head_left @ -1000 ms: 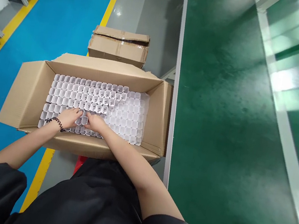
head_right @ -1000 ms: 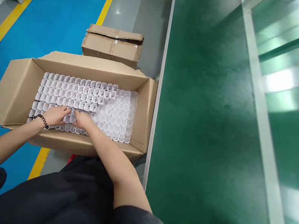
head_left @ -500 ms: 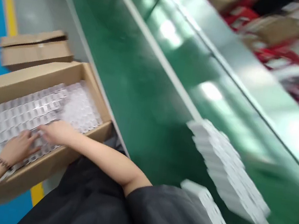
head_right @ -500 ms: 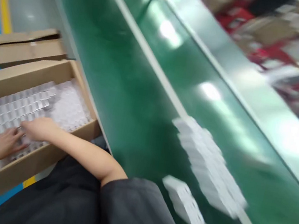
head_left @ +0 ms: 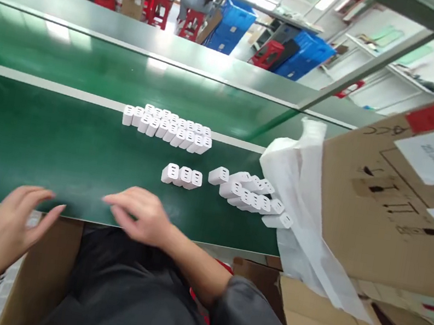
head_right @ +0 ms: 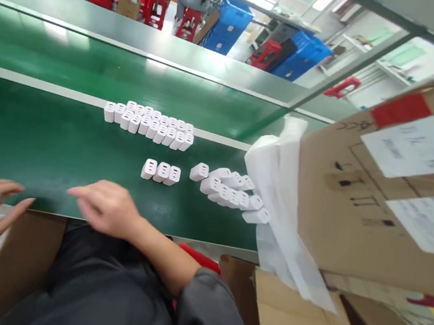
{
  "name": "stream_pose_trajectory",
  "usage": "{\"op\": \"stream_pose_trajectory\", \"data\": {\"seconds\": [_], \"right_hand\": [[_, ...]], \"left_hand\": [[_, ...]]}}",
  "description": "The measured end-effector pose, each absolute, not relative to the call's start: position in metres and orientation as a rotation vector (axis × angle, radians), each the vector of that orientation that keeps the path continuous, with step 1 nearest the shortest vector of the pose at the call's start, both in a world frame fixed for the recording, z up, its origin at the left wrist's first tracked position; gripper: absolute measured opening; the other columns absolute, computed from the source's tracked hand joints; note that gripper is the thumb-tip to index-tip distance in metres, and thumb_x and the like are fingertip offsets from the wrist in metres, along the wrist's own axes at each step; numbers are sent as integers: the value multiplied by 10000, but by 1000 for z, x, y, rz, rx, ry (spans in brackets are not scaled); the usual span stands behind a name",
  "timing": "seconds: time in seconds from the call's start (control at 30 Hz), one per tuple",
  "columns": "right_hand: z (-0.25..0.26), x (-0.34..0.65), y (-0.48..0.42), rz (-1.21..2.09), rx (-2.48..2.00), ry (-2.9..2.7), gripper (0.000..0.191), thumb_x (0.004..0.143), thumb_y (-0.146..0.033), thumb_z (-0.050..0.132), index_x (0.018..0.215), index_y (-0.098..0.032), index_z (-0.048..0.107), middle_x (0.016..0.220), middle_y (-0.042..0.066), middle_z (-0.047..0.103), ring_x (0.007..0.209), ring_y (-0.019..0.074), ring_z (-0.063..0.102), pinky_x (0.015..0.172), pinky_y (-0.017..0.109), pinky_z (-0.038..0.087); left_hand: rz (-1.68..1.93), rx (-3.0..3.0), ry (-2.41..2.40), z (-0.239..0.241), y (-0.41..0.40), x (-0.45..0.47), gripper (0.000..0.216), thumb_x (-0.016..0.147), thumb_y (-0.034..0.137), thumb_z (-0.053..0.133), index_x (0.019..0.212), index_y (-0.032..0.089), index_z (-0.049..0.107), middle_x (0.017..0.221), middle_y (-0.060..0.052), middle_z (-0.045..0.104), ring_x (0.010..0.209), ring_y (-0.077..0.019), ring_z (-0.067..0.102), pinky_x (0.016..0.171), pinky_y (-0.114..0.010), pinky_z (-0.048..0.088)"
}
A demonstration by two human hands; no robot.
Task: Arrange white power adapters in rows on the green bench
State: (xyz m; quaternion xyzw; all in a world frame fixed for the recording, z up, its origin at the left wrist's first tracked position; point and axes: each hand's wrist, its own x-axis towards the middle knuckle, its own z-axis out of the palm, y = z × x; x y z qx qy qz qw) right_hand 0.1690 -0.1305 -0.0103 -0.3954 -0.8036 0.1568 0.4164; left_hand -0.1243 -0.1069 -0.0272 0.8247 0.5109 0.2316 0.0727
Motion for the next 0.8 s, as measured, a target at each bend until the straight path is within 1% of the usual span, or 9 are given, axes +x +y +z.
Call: {"op": "stream_pose_trajectory", "data": {"seconds": [0.1,0.2,0.33,0.4,0.47,0.57,0.67,0.73,0.8], "right_hand": [[-19,245,-153,175,-1320,-1552,186,946,-170,534,1064,-227,667,935,27,733,850,148,687,779,295,561],[-44,290,-178,67,-1579,-1166,179,947,-266,546,1076,-212,656,926,46,711,804,162,675,741,319,567],[-78,311,-190,171,-1710,-944,276,933,-362,545,1133,-190,626,962,72,694,759,158,655,686,320,573],[-85,314,-188,274,-1688,-924,297,922,-370,556,1151,-188,611,982,75,689,747,150,657,672,309,575],[-85,315,-186,338,-1666,-938,295,919,-361,555,1152,-187,606,986,76,689,755,148,663,686,310,578],[-80,315,-185,356,-1664,-987,277,921,-339,556,1148,-189,611,979,76,691,780,151,664,701,310,579],[-71,312,-184,335,-1614,-1069,247,935,-299,555,1155,-195,599,985,71,682,799,145,656,679,288,576],[-59,311,-180,303,-1524,-1220,254,937,-258,565,1186,-212,584,1055,77,665,833,145,650,677,286,581],[-42,309,-171,256,-1405,-1426,341,921,-225,593,1260,-245,556,1171,89,634,936,170,648,714,313,595]], "left_hand": [[727,2676,1107,-13,-61,-19,311,934,489,542,1152,267,531,1208,-79,614,1124,-248,602,957,-376,504],[606,2708,775,-11,-30,72,547,878,563,611,1284,215,502,1380,-123,547,1276,-281,521,1084,-406,433],[348,2803,569,-18,-18,151,763,816,629,660,1395,179,447,1435,-166,506,1297,-319,490,1009,-415,452],[227,2850,540,-22,-20,173,793,832,661,619,1437,187,422,1382,-174,548,1217,-312,542,907,-381,476],[123,2858,560,-24,-22,186,727,871,658,564,1429,206,448,1262,-167,621,1094,-291,600,801,-343,477],[100,2744,640,-24,-22,192,546,896,608,564,1286,226,571,1083,-127,685,997,-267,633,744,-310,461],[274,2201,770,-17,-18,184,524,842,656,597,1130,219,616,956,-78,699,908,-242,653,713,-298,475],[368,1734,812,-10,-16,171,624,853,759,454,1050,188,613,862,-73,688,774,-220,661,652,-310,499],[408,1347,809,-3,-17,154,724,853,815,322,972,161,607,789,-83,672,658,-205,652,594,-327,518]]}}
